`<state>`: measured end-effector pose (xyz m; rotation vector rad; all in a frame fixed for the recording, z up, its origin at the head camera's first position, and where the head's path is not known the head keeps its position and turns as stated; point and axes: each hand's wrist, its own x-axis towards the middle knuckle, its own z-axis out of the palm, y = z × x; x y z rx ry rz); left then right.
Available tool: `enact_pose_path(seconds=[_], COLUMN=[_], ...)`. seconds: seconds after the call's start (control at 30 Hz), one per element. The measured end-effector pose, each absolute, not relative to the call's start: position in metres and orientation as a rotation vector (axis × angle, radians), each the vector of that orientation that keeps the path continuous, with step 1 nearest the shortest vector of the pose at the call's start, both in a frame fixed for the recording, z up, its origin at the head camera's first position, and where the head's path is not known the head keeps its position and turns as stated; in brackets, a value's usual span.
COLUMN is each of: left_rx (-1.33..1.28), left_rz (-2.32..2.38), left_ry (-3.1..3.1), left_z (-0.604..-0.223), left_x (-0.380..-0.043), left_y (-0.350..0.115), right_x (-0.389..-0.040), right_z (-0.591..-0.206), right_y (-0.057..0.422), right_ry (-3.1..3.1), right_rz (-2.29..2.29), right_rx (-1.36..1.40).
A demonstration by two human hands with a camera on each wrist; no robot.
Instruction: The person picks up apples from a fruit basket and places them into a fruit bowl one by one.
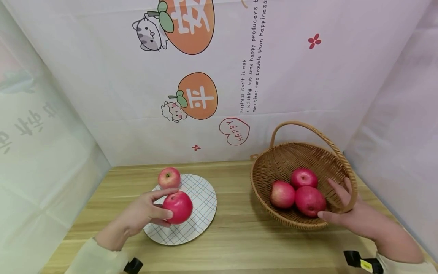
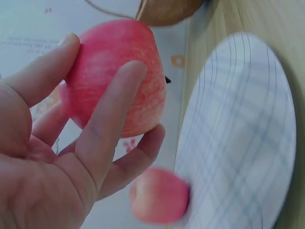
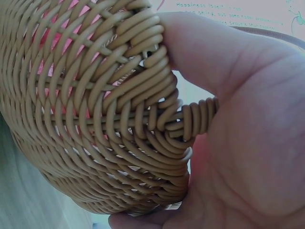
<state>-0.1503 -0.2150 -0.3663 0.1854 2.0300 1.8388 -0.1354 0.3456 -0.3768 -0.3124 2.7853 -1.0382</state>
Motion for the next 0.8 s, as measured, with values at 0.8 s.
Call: enact_pose_path(seconds=[0.8], left_rx=[-0.162], left_rz=[1.847], left_ry=[2.280], left_z=[-0.384], left_x=[-0.147], left_y=[-0.264], right_x=[-0.136], right_z=[-0.374], right_y=[0.345], right_ry=[2.760], right_rz=[-1.036], right_rx=[-0.302])
